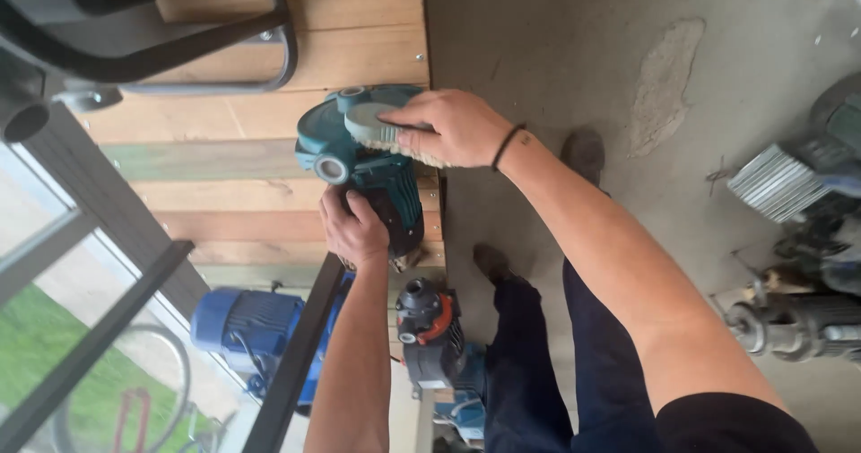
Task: Cleaning the exterior of various water pumps using a sponge while occasionally drinking from a mate cup.
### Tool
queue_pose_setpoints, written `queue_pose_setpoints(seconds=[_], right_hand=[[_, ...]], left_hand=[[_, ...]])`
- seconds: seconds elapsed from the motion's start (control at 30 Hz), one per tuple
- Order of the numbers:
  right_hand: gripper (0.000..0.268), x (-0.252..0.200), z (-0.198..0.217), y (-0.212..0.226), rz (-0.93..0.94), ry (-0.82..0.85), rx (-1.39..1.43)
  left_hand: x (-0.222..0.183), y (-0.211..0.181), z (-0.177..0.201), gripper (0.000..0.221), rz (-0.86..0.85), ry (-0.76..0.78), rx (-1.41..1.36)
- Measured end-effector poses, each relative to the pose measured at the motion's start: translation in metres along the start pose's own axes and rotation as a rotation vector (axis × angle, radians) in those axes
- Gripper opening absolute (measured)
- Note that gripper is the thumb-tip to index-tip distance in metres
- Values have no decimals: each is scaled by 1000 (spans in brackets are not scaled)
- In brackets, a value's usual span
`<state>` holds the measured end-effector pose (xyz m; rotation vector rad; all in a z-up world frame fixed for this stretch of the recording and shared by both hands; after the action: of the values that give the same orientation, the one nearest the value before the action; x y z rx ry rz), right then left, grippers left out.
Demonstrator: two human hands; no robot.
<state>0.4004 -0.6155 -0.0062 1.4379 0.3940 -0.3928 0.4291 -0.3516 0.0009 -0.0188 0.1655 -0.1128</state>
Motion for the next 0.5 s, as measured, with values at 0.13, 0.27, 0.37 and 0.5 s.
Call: queue_pose_setpoints(seconds=[0.13,0.27,0.37,0.5], right_hand=[[38,28,9,-50,-135,27,-183],[37,46,12,-71,-260,111,-200],[40,36,4,-42,-197,189,-102],[38,56,3,-63,-281,122,-301]], left_hand=[[-1,3,-1,30,38,30,-39],[-1,5,-3,30,14,14,-12],[2,1,3,29,5,-2,-31],[7,-9,14,29,-33,-12,-35]])
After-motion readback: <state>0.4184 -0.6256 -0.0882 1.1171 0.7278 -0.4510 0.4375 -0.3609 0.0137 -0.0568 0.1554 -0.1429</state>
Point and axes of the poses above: each hand's wrist, its own x-axis towards the middle knuckle, its own z-axis out of the back of the hand, y = z × x, the point moved 10 cm from there along x, towards the middle knuckle, and after that the axes turned 7 degrees about x, right-handed, at the moved point
